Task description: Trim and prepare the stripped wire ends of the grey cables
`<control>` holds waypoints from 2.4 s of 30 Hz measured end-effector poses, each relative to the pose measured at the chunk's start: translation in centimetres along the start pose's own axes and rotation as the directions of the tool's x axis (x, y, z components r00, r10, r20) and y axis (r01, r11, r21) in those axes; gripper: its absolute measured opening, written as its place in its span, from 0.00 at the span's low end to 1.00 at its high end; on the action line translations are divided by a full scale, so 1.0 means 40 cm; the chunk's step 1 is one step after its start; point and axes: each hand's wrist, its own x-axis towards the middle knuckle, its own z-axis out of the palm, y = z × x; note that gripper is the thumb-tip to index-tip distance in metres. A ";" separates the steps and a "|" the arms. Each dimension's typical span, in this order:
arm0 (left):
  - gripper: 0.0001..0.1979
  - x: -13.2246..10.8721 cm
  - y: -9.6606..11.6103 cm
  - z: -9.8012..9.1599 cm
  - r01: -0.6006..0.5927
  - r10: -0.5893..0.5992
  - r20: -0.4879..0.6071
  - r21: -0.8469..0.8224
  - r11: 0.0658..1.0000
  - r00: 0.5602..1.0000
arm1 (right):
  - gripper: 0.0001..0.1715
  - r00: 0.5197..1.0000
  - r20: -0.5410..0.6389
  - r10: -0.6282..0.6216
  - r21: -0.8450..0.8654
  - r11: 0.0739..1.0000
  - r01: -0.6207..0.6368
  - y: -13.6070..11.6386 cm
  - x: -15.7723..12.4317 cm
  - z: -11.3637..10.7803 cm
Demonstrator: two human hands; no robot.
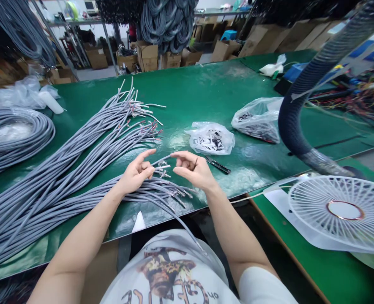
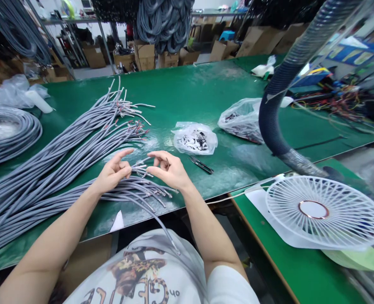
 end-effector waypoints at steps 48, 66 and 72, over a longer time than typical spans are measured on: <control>0.24 0.009 -0.008 0.010 0.023 -0.049 -0.145 -0.173 0.985 0.988 | 0.13 0.945 0.112 -0.308 -0.656 0.692 0.303 -0.020 0.049 0.119; 0.22 0.014 -0.004 -0.029 0.176 -0.225 -0.033 -0.519 0.837 0.974 | 0.13 0.973 0.167 -0.161 0.000 0.987 0.163 0.004 0.099 0.144; 0.19 0.014 -0.010 -0.027 0.182 -0.220 -0.015 -0.513 0.839 0.975 | 0.14 0.955 0.177 -0.236 -0.246 0.929 0.276 -0.026 0.090 0.121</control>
